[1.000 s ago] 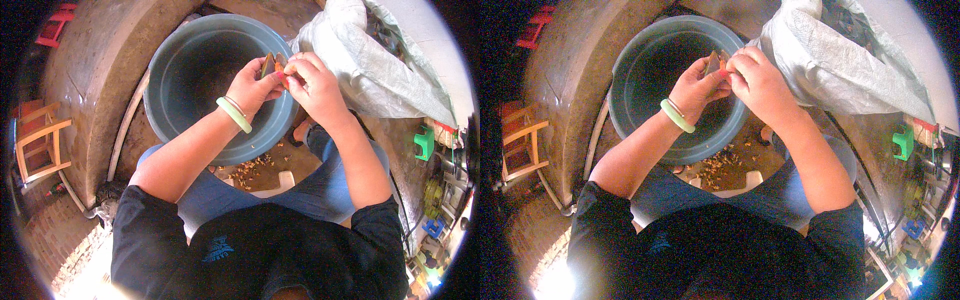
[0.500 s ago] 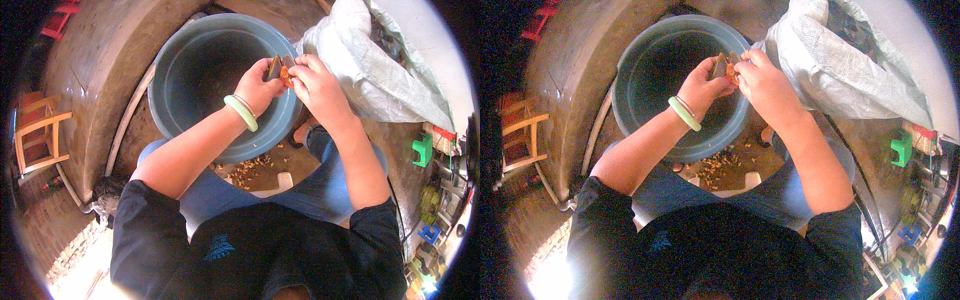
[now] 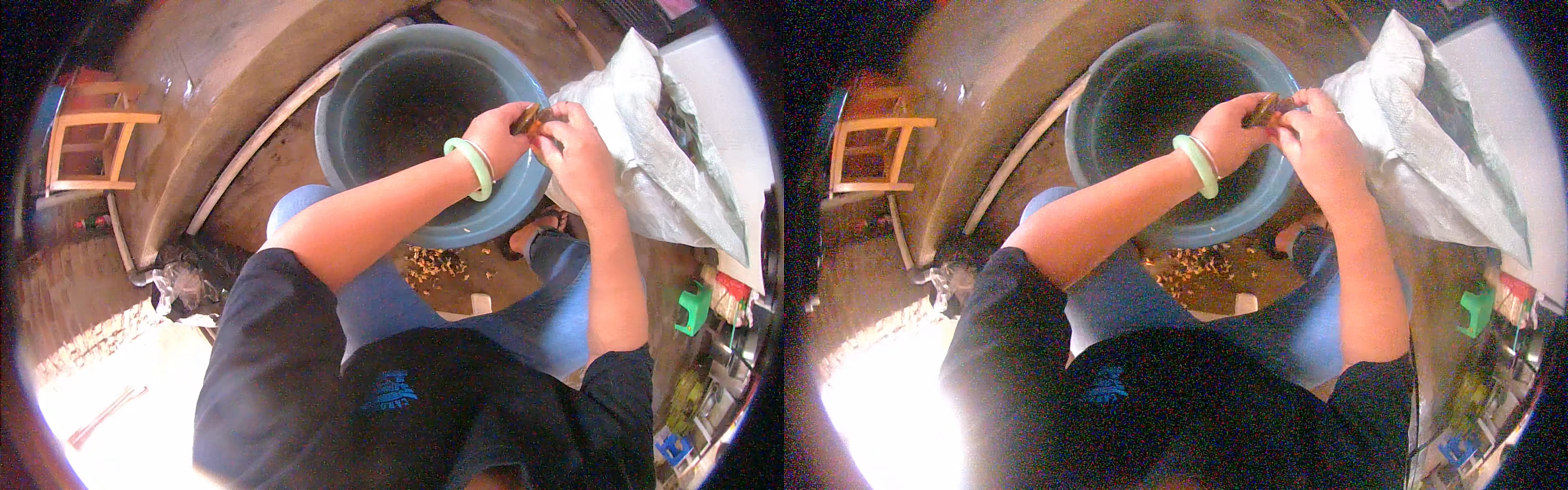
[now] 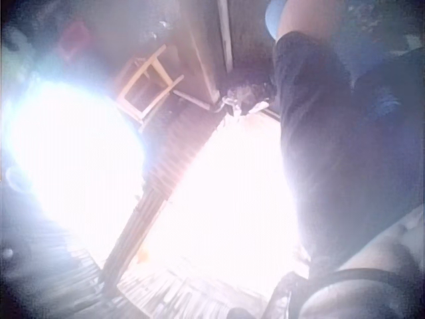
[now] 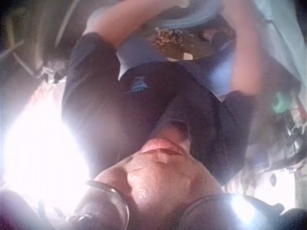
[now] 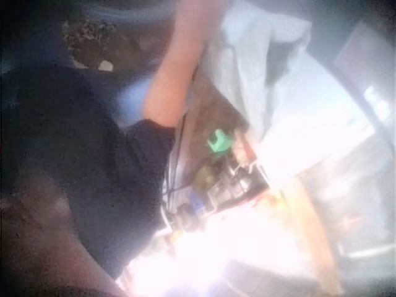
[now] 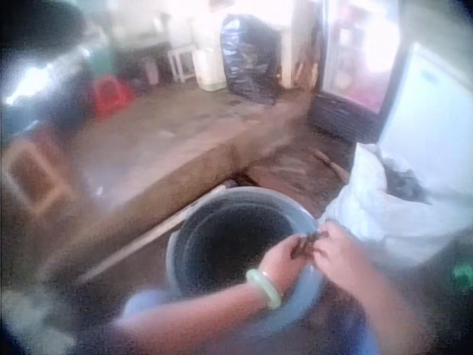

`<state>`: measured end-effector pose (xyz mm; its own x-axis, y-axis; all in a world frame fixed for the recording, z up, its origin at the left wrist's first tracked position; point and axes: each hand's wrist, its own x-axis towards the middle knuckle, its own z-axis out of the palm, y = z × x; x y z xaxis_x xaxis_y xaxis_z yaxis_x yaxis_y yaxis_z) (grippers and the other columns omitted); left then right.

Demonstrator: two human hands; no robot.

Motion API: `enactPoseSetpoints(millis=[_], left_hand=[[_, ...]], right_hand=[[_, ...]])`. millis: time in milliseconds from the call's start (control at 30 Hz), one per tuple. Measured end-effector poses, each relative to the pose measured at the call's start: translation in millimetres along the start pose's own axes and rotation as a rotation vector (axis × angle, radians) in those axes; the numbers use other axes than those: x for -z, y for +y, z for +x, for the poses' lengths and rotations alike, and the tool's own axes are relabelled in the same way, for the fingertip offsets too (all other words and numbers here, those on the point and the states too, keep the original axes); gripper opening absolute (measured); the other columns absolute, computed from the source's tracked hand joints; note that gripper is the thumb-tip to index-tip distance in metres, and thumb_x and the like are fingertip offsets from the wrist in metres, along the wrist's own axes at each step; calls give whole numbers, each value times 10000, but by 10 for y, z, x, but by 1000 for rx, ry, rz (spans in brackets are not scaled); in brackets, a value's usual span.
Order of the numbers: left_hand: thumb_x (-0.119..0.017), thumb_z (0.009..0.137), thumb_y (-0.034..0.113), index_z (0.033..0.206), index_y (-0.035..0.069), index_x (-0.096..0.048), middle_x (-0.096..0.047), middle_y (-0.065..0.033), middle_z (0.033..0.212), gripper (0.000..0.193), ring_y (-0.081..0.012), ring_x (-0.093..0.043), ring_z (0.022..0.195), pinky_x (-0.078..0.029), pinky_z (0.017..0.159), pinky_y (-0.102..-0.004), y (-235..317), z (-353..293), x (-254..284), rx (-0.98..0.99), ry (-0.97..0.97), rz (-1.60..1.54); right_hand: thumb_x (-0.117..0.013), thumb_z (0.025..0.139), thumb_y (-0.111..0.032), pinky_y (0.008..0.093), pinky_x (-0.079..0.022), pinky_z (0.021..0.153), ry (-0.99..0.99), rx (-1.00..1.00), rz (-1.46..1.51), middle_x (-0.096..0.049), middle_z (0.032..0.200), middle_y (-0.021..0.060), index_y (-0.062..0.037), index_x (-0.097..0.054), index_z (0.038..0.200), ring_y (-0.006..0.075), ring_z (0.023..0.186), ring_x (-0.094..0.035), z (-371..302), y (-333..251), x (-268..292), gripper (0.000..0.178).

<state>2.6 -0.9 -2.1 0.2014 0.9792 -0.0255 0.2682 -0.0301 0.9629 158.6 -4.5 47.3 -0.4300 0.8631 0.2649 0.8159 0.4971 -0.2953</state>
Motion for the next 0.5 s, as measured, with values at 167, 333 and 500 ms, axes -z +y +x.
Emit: enactPoseSetpoints(millis=[167,333,500], left_hand=[[-642,778,97,1194,15,-555,-650,-162,1062,433,-227,-629,982,-471,874,-322,78,-121,136,-8,43,8],[-598,820,189,1183,54,-575,-654,-91,1034,388,-223,-615,969,-462,876,-318,132,-219,203,65,38,-239],[-542,902,368,1270,165,-486,-566,-27,1146,424,-168,-526,1052,-458,858,-429,328,-244,272,371,-95,-848]], right_hand=[[-687,724,-115,393,-495,796,-12,24,18,-564,1084,100,-49,-649,826,297,947,-593,48,-150,11,127],[-680,729,-103,401,-470,842,61,82,17,-567,1104,127,-36,-642,838,322,1003,-562,101,-216,-69,133],[-635,739,-37,373,-437,903,92,-47,351,-569,1104,135,-4,-607,831,331,1029,-548,158,-130,-164,101]])
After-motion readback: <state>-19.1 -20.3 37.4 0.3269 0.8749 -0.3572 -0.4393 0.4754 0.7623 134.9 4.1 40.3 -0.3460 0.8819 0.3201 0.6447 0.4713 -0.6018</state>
